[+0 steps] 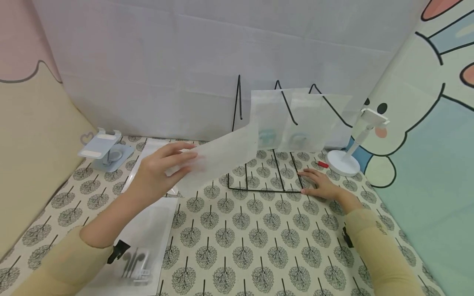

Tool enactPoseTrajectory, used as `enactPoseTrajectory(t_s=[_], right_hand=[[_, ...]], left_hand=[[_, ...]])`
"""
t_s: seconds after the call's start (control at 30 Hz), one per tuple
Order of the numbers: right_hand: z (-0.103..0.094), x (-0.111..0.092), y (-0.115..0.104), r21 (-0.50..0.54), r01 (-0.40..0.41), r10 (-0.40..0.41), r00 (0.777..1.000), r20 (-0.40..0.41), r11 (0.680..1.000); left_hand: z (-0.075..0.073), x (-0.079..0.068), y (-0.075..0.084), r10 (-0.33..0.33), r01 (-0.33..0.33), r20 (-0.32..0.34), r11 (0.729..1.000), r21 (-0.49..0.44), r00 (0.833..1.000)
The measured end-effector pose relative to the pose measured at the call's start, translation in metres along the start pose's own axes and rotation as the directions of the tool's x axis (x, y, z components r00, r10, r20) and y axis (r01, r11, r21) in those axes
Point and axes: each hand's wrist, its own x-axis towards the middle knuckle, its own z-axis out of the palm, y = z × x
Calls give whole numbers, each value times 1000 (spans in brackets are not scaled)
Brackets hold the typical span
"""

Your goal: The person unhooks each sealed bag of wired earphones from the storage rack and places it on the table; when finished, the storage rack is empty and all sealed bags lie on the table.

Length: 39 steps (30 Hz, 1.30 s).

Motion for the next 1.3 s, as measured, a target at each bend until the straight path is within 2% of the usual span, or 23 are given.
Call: enactPoseTrajectory(t_s=[0.07,0.13,0.17,0.23,0.3,0.37,0.47,0.53,0.6,0.77,0.93,0.97,1.03,1.2,1.27,1.3], right_hand=[[0,0,0,5,-4,4,1000,3,1000],[0,0,0,5,-3,3,1000,5,1000],[0,0,0,4,-4,4,1000,6,1000],[0,0,0,5,-5,5,1000,5,1000],[0,0,1,-2,-3,3,1000,4,1000],[0,0,2,0,-2,2,1000,-1,1000],[0,1,3,-2,3,-3,1000,-8,1000],[0,1,4,-2,3,-3,1000,-11,1000],[1,1,4,-4,-4,4,1000,-6,1000],[1,1,4,0,-23,23,1000,9,1000],[-1,0,3,-11,-23,23,1000,8,1000],[-1,0,3,-11,-23,23,1000,8,1000],[-1,1,2,-8,-26,26,1000,9,1000],[0,0,1,-1,-20,20,1000,6,1000],[0,0,0,-2,-13,13,1000,1,1000],[0,0,0,-2,-10,10,1000,0,1000]], left_hand=[[-1,-6,-1,-78,78,11,997,17,997],[-4,-12,-1,-175,174,41,984,32,984],[-5,-16,0,-229,227,61,973,37,972],[-8,-22,3,-336,335,103,942,29,936],[-11,-28,6,-439,443,142,896,6,887],[-13,-34,9,-531,543,179,840,-22,828],[-14,-43,14,-622,648,224,759,-62,750],[-13,-48,17,-664,700,259,711,-72,701],[-12,-53,20,-690,736,291,673,-78,662],[-8,-63,25,-748,821,368,565,-84,552],[-2,-73,25,-796,894,418,437,-102,437],[-1,-76,25,-798,900,428,424,-100,424],[2,-81,24,-790,901,447,420,-105,420],[6,-92,22,-739,871,489,482,-99,464],[6,-95,20,-726,863,510,500,-70,462],[5,-97,19,-721,861,523,505,-53,455]])
